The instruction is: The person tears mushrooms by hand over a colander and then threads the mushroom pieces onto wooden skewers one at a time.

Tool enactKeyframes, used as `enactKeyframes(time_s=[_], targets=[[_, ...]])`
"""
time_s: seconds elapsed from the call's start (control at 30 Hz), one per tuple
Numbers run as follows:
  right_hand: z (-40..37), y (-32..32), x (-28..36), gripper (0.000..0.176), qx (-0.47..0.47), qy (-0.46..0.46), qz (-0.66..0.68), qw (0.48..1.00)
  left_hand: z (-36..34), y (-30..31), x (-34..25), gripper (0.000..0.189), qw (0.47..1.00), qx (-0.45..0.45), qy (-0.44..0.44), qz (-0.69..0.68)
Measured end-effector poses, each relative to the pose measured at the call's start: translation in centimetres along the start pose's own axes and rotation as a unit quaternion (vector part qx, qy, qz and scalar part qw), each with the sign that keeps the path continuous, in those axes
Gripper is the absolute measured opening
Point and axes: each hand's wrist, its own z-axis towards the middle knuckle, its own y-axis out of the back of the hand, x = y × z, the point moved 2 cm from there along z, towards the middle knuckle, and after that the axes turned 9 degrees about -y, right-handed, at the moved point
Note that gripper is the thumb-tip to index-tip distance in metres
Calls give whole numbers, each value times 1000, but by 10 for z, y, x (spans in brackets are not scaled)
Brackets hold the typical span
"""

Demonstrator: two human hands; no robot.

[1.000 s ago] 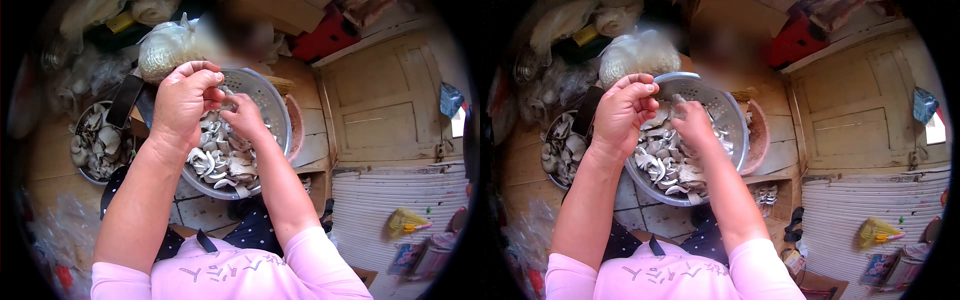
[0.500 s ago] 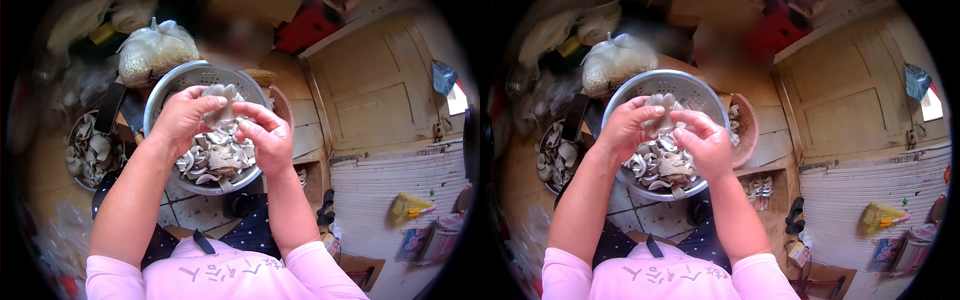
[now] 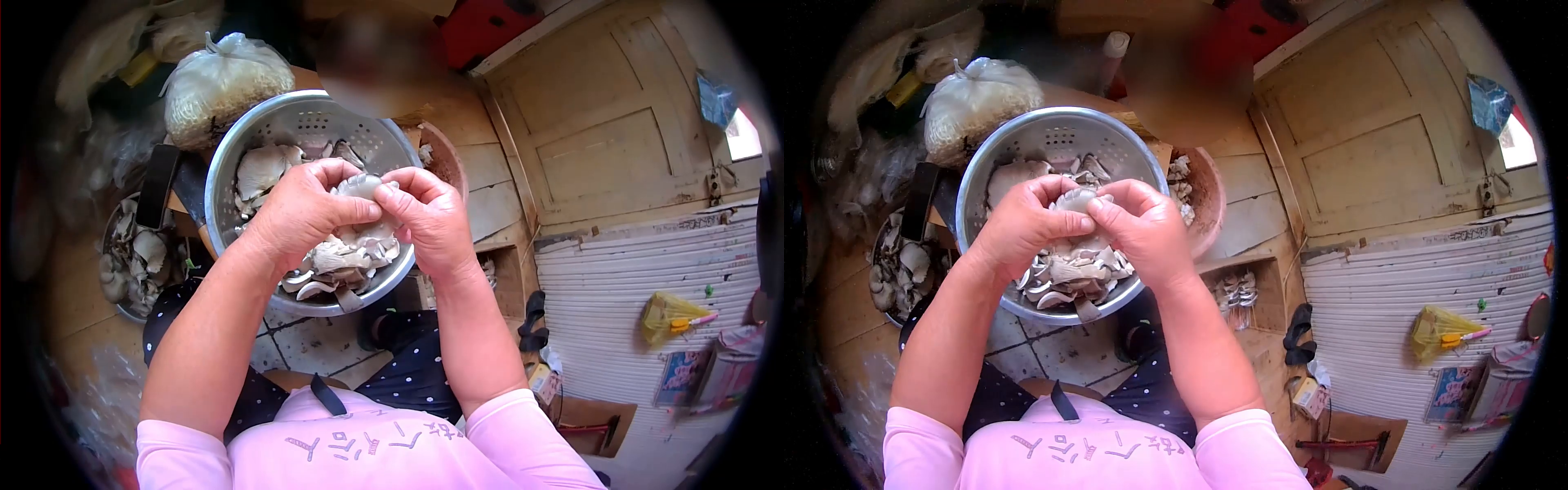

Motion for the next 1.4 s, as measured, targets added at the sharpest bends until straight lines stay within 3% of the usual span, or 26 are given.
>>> enactKeyframes(time_s=[0.2,0.27,0.4,0.5,0.73,0.83,0.87,0.93,1.13,1.4], targets=[[1,1,0,15,-23,29,2,999,3,-3,9,27,993,-34,20,-113],[3,3,0,15,-73,46,9,996,3,-3,10,28,986,-62,18,-152],[4,7,0,15,-117,66,11,991,0,-4,2,27,992,-84,25,-95],[5,8,-1,16,-118,72,13,990,-1,-1,5,26,995,-40,49,-77],[9,23,7,15,-192,161,71,966,4,16,5,32,985,-133,-23,-106],[7,14,2,20,-112,12,-3,994,-1,8,0,29,998,-66,-21,-9],[6,9,0,22,-37,-9,24,999,-2,7,-2,29,998,-66,-20,-9],[4,2,-3,22,-14,-32,3,999,-4,3,-3,24,999,-20,22,30],[0,-2,-1,20,31,-31,-47,998,-3,4,-2,26,999,-6,43,18],[1,2,-8,18,37,-21,2,999,-3,6,6,28,996,22,48,-68]])
